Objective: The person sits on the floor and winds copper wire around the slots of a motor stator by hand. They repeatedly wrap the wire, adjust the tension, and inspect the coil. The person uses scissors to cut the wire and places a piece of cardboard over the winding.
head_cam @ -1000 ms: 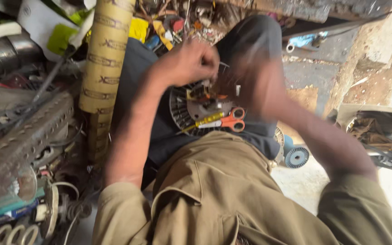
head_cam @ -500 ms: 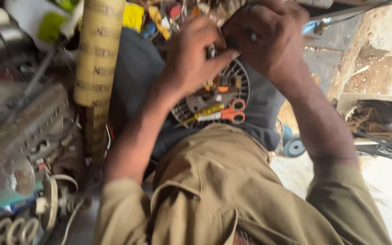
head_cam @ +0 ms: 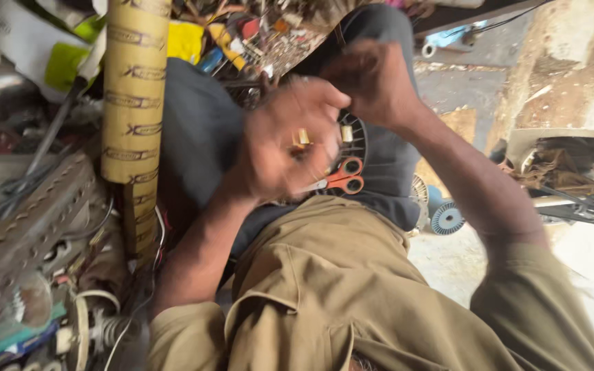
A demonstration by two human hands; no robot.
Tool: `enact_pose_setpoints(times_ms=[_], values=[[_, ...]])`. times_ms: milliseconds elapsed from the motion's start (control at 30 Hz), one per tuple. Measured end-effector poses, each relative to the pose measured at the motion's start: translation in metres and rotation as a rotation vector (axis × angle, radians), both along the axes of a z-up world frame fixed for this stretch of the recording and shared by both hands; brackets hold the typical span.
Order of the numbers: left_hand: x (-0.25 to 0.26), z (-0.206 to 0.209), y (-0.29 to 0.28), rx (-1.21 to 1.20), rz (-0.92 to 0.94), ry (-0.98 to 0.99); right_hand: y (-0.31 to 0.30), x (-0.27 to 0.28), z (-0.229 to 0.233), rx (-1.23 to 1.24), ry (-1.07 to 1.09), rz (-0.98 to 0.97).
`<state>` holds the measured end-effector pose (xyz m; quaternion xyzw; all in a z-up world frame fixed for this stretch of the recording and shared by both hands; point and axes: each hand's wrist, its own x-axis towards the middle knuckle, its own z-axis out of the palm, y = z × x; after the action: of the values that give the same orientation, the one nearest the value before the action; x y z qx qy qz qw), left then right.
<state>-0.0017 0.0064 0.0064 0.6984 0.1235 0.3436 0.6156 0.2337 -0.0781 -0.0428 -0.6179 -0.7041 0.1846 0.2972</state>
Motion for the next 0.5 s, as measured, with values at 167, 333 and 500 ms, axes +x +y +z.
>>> enact_pose_setpoints(times_ms=[167, 333, 500], values=[[0.015, 0.017, 0.059, 0.327, -0.192, 0.506, -0.022, -0.025, 0.022, 0.075, -0.423, 0.12], [-0.016, -0.01, 0.025, 0.15, -0.045, 0.494, -0.06, -0.056, 0.085, -0.063, -0.269, 0.369], [-0.03, -0.013, -0.023, 1.046, 0.231, 0.259, -0.019, -0.016, 0.041, -0.038, -0.178, 0.083]])
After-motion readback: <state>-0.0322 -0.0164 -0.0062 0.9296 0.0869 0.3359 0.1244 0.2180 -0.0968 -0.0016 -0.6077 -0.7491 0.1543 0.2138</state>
